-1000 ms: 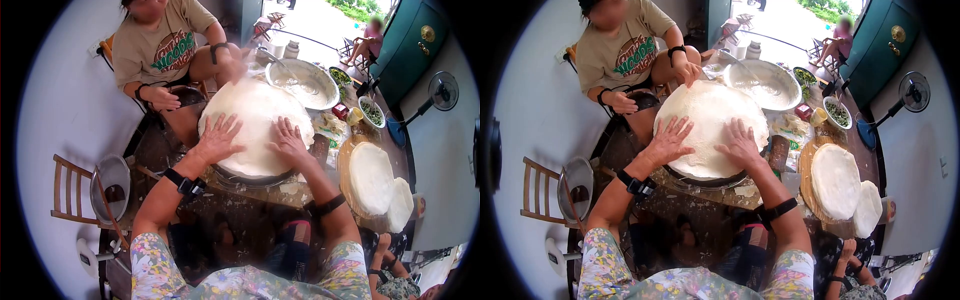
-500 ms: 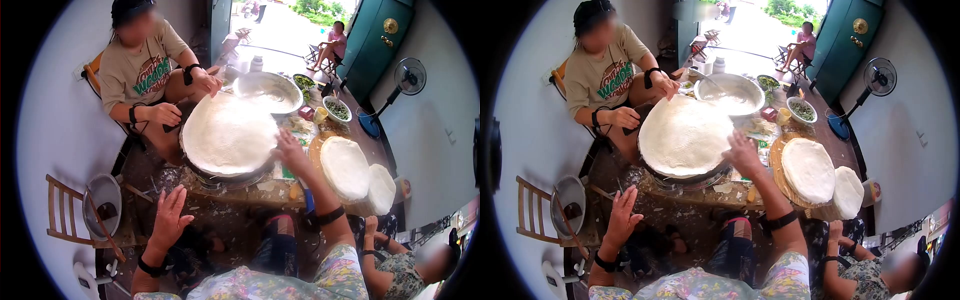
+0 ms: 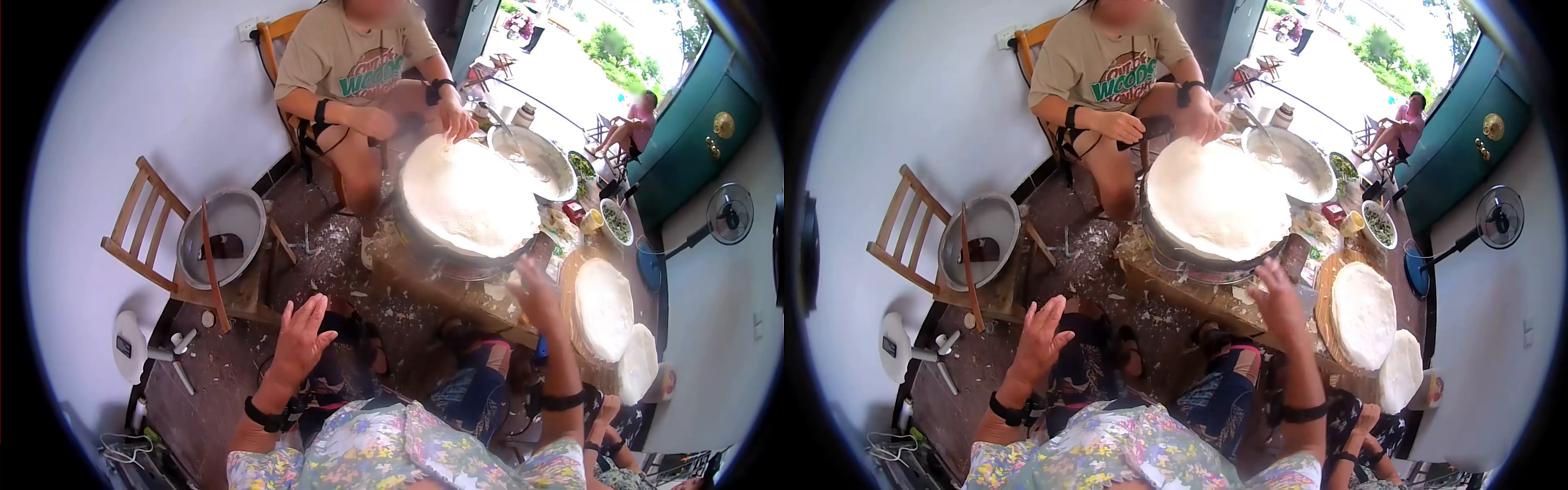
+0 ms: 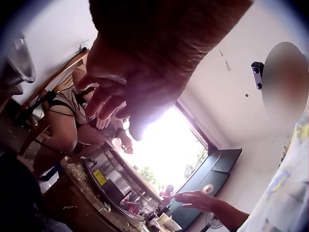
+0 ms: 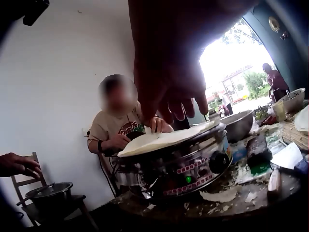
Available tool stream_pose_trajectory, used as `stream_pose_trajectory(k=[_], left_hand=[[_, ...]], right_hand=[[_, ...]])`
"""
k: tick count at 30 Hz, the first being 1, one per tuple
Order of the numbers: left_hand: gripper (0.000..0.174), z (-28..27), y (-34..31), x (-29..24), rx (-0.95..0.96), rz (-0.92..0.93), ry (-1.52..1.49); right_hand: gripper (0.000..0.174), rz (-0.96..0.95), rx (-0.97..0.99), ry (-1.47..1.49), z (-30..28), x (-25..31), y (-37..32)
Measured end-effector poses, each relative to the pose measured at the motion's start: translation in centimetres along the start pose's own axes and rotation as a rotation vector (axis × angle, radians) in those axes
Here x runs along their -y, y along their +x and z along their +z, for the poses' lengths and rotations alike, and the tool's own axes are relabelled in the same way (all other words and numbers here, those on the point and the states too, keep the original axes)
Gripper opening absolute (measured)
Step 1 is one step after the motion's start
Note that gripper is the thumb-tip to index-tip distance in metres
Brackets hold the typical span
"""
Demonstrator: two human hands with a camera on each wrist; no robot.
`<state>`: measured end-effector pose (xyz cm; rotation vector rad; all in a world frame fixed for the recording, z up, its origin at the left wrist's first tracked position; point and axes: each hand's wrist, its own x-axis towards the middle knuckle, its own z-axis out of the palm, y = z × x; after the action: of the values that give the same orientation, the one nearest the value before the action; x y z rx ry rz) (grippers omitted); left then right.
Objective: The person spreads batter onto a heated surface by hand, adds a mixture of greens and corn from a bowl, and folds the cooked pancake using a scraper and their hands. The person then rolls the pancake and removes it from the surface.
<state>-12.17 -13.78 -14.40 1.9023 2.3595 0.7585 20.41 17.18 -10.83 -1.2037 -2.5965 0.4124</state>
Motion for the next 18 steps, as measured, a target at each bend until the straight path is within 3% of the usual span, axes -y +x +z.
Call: stream_pose_trajectory(k=[4, 10, 18], left_hand=[[0.058, 0.4, -2.8, 0.4, 0.028, -0.094, -0.042], [0.053, 1.3, -4.6, 0.5, 0.031, -0.105, -0.089], [0.047, 3.0, -3.4, -1.8, 0.052, 0.003, -0.025]], right_hand=[[0.046, 0.036, 0.172, 0.310, 7.3, 1.9, -6.3], [0.045, 0.037, 0.190, 0.383, 9.4, 5.2, -12.1], [0.042, -0.046, -0.053, 0.269, 7.2, 5.3, -10.7]])
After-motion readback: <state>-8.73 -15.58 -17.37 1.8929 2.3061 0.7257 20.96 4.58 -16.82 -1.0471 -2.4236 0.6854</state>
